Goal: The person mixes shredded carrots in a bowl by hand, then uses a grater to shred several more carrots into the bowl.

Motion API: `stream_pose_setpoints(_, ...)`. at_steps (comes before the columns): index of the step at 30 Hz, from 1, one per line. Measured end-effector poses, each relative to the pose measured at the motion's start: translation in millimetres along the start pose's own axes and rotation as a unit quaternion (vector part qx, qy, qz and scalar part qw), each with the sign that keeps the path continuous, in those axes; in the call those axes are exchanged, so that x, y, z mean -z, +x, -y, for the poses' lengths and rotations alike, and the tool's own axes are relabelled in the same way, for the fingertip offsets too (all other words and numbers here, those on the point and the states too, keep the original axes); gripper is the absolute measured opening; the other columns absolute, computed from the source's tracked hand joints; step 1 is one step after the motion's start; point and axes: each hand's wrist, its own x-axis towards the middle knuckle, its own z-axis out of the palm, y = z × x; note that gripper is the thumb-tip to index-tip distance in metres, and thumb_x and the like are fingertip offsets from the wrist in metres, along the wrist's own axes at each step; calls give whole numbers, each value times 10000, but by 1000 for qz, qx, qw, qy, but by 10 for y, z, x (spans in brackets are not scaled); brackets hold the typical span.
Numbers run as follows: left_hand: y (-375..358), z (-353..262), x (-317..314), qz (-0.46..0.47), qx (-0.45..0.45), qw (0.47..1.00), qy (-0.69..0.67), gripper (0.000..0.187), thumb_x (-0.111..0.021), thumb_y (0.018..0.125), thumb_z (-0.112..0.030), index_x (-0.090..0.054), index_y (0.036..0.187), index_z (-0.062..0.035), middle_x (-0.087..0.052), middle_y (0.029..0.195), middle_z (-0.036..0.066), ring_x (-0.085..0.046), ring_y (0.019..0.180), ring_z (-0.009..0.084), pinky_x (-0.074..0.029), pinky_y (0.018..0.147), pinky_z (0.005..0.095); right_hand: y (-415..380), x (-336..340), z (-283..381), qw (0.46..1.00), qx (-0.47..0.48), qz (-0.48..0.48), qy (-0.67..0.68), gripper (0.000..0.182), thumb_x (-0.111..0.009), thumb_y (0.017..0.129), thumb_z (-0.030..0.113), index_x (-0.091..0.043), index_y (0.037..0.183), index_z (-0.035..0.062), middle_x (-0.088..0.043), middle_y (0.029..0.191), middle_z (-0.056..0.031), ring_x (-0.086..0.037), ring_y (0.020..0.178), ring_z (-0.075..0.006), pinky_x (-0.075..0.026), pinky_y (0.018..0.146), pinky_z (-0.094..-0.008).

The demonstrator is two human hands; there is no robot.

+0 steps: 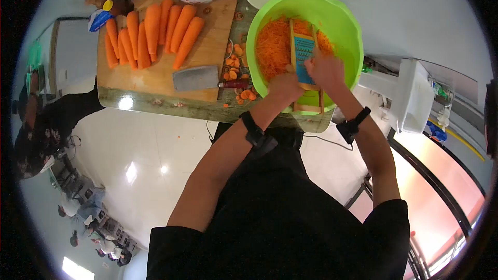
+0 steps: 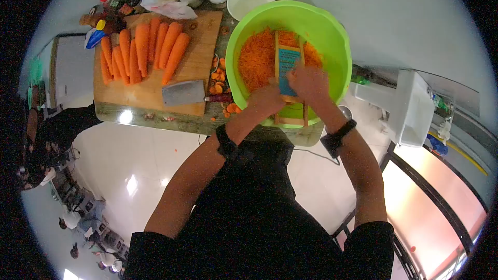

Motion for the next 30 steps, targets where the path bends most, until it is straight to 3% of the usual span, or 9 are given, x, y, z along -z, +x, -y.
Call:
stream_pose_setpoints(4,-79,-49,15,-4,17,1000,1,478,-653,770,-240,-591,1135,62,-708,960,200,-701,882,369,-568,746,463,414,-86,12,999,-33,35,20,307,-538,867,349,-620,903,55,-646,651,-200,-656,614,-399,-532,587,-517)
stream_pose_setpoints(6,-47,-103,82,25,58,998,-7,450,-578,812,-194,-570,1218,-1,-677,1052,250,-673,989,401,-545,823,506,615,-139,-44,999,-25,-10,35,403,-516,872,399,-690,897,36,-667,704,-229,-682,688,-394,-548,684,-530)
stream_pose_setpoints(10,-33,-34,-2,1,43,999,22,405,-576,804,-174,-607,1155,25,-682,1045,246,-675,984,399,-544,821,509,909,-230,-16,1000,-13,10,23,418,-519,868,400,-716,901,32,-680,740,-225,-682,695,-399,-552,686,-522)
stream_pose_setpoints(12,50,-45,29,50,18,997,49,843,-618,773,-206,-242,1433,161,-703,975,218,-699,904,377,-569,730,477,982,-165,-36,994,-60,45,73,424,-533,855,411,-675,910,15,-688,845,-249,-678,820,-436,-536,779,-526)
stream_pose_setpoints(16,238,133,-237,48,-26,997,54,803,-621,774,-202,-287,1404,166,-701,977,220,-700,903,370,-571,730,477,530,285,55,989,21,140,37,411,-538,832,410,-677,876,25,-680,815,-244,-675,797,-423,-539,751,-522)
stream_pose_setpoints(17,132,83,-155,49,-4,999,19,537,-585,800,-207,-472,1232,93,-696,999,230,-692,925,384,-556,774,502,310,545,117,982,78,172,22,396,-545,825,400,-674,890,31,-674,797,-245,-674,787,-418,-539,737,-522)
stream_pose_setpoints(18,65,17,-35,47,16,999,-11,344,-548,827,-212,-656,1059,19,-690,1020,241,-685,947,398,-540,817,528,172,442,84,985,34,165,38,385,-546,826,393,-675,911,40,-666,764,-238,-672,758,-410,-540,712,-520)
stream_pose_setpoints(25,-64,-97,123,58,53,997,-5,451,-566,837,-251,-560,1172,52,-690,1017,245,-684,947,405,-540,822,521,-272,242,140,995,-41,78,54,380,-551,841,380,-685,985,55,-626,622,-202,-644,576,-379,-532,577,-506)
stream_pose_setpoints(30,-77,-73,110,14,29,999,-9,650,-622,782,-195,-363,1268,150,-691,949,247,-696,897,387,-567,754,464,55,-15,55,1000,-19,16,3,387,-538,856,383,-685,981,48,-632,616,-189,-632,549,-394,-524,545,-508)
